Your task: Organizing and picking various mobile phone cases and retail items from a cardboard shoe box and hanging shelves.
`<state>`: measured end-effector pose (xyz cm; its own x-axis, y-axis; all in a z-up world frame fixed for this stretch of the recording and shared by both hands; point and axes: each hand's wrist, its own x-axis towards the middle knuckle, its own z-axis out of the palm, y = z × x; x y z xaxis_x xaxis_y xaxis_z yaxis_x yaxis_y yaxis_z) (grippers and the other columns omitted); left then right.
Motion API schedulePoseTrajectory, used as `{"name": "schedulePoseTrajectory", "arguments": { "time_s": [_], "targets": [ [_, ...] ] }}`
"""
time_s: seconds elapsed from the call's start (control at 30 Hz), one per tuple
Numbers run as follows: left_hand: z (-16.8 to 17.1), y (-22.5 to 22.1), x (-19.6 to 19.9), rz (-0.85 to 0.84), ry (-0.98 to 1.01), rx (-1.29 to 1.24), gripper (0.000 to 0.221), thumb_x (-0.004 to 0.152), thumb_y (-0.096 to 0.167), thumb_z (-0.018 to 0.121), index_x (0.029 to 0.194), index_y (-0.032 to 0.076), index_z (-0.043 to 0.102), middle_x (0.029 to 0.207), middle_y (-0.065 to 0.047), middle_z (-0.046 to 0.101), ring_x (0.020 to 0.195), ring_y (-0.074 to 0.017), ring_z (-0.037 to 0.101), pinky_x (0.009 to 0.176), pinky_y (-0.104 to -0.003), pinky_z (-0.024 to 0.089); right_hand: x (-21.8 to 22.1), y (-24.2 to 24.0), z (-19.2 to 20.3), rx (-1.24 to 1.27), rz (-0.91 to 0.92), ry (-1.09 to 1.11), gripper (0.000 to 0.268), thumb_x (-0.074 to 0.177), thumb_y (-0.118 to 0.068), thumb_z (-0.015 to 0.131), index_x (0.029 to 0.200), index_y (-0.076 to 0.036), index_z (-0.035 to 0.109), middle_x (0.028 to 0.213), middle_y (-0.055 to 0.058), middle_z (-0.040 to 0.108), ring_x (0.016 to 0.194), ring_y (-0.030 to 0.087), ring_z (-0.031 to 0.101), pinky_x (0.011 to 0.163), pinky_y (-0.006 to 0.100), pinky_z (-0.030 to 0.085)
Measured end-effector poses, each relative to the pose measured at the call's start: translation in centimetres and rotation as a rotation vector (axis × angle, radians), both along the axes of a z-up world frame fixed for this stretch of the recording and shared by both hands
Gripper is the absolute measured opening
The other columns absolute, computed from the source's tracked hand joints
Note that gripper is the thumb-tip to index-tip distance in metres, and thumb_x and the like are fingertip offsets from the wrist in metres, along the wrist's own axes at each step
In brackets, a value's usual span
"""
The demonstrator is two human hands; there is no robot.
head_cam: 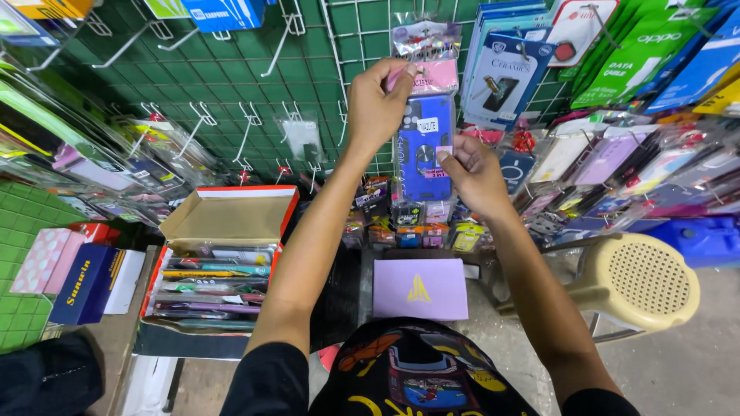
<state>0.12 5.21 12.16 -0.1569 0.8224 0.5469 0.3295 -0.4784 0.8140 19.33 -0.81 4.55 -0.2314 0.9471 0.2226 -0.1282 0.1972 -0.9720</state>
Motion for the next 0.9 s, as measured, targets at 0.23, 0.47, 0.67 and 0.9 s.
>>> {"name": "schedulePoseTrajectory", "arguments": {
  "time_s": [0.23, 0.47, 0.67, 0.9],
  "targets": [
    [-2.1, 0.2, -1.2, 0.188, 0.092, 0.238, 0.031, 0.09, 0.014, 0.077, 0.118, 0.003, 0.07, 0.096, -0.008, 0.068, 0.081, -0.0105, 0.062, 0.072, -0.029, 0.056, -0.6, 3.5, -1.0, -0.025, -0.052, -0.024, 0.026, 0.102, -0.007, 0.06, 0.126, 0.004, 0.06, 0.113, 0.009, 0.074, 0.099, 0.012, 0.069, 0.087, 0.026, 0.056],
    [-8.2, -7.3, -2.4, 0.123, -0.095, 0.06, 0.024, 0.098, 0.009, 0.068, 0.122, 0.004, 0.068, 0.098, -0.001, 0.067, 0.087, -0.0062, 0.059, 0.076, -0.024, 0.053, -0.7, 7.2, -4.0, 0.093, -0.08, -0.04, 0.024, 0.103, -0.007, 0.062, 0.124, 0.004, 0.06, 0.112, 0.01, 0.074, 0.102, 0.013, 0.069, 0.091, 0.026, 0.055],
    [-15.9, -15.8, -3.0, 0.099, -0.109, -0.272, 0.016, 0.095, 0.008, 0.07, 0.11, 0.005, 0.075, 0.077, 0.005, 0.062, 0.067, -0.0031, 0.049, 0.058, -0.022, 0.041, 0.0, 8.2, -7.4, 0.16, -0.207, -0.107, 0.026, 0.103, -0.007, 0.068, 0.124, 0.006, 0.059, 0.113, 0.012, 0.073, 0.104, 0.015, 0.069, 0.091, 0.026, 0.055],
    [-22.7, -25.3, -4.7, 0.186, -0.286, -0.502, 0.014, 0.093, 0.003, 0.068, 0.105, 0.003, 0.075, 0.083, 0.003, 0.073, 0.073, -0.0028, 0.063, 0.066, -0.021, 0.051, 0.7, 2.2, -8.0, 0.282, -0.382, -0.096, 0.033, 0.103, -0.002, 0.062, 0.134, 0.003, 0.053, 0.117, 0.005, 0.068, 0.108, 0.013, 0.068, 0.096, 0.024, 0.054]
  ]
}}
